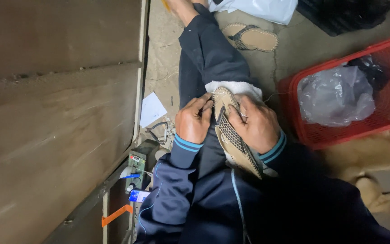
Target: The person sits on the floor and sews a beige woven sandal using a needle and white thread. They repeatedly push the needle through the sandal's sole and pull the thread tight to secure the stitching.
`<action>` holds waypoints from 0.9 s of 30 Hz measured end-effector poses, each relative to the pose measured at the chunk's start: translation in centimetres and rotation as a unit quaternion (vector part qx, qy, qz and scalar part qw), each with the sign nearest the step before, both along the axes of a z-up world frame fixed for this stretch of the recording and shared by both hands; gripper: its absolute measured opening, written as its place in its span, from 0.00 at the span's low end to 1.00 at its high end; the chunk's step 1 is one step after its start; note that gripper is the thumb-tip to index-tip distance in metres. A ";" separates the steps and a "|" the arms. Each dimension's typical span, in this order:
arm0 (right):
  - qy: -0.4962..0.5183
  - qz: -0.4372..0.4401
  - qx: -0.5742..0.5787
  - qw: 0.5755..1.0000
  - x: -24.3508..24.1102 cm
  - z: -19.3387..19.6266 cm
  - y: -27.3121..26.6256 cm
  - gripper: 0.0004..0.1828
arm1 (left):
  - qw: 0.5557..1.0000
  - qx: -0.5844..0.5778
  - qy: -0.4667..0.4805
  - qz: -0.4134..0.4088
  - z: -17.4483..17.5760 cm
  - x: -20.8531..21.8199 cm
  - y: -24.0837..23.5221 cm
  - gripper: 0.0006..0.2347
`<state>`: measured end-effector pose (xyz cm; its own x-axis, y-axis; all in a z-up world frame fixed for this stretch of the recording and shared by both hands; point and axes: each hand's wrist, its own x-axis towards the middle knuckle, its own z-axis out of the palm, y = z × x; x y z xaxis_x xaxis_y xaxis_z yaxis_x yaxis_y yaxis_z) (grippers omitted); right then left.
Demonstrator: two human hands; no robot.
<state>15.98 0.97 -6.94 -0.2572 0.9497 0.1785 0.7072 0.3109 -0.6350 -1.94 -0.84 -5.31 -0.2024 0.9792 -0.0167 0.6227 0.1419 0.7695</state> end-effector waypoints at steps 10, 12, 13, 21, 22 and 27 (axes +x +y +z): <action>0.003 0.001 0.027 1.000 0.3 1.1 0.0 0.11 | 0.999 -0.037 0.018 -0.011 -1.5 0.6 0.6 0.09; 0.006 0.001 0.034 0.999 0.2 1.6 0.1 0.11 | 0.999 -0.040 -0.010 -0.006 -2.3 0.4 0.5 0.10; 0.006 0.000 0.034 0.999 0.3 1.5 0.0 0.11 | 0.999 -0.040 -0.010 -0.007 -2.1 0.2 0.7 0.10; 0.064 0.000 0.029 0.998 0.7 1.6 -0.6 0.11 | 0.999 -0.040 0.007 -0.029 -0.5 -0.4 1.1 0.02; 0.064 0.000 0.030 0.997 0.6 1.6 -0.5 0.11 | 0.999 -0.039 0.008 -0.028 -0.5 -0.6 0.9 0.02; 0.005 -0.008 -0.026 1.000 -0.9 1.2 -0.2 0.15 | 0.987 0.039 -0.154 0.000 0.4 -1.4 0.0 0.03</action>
<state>15.08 0.79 -5.69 -0.2396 0.9619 0.1314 0.7059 0.2655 -0.6567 -3.34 -0.80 -4.86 -0.2001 0.9798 -0.0027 0.3583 0.0757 0.9305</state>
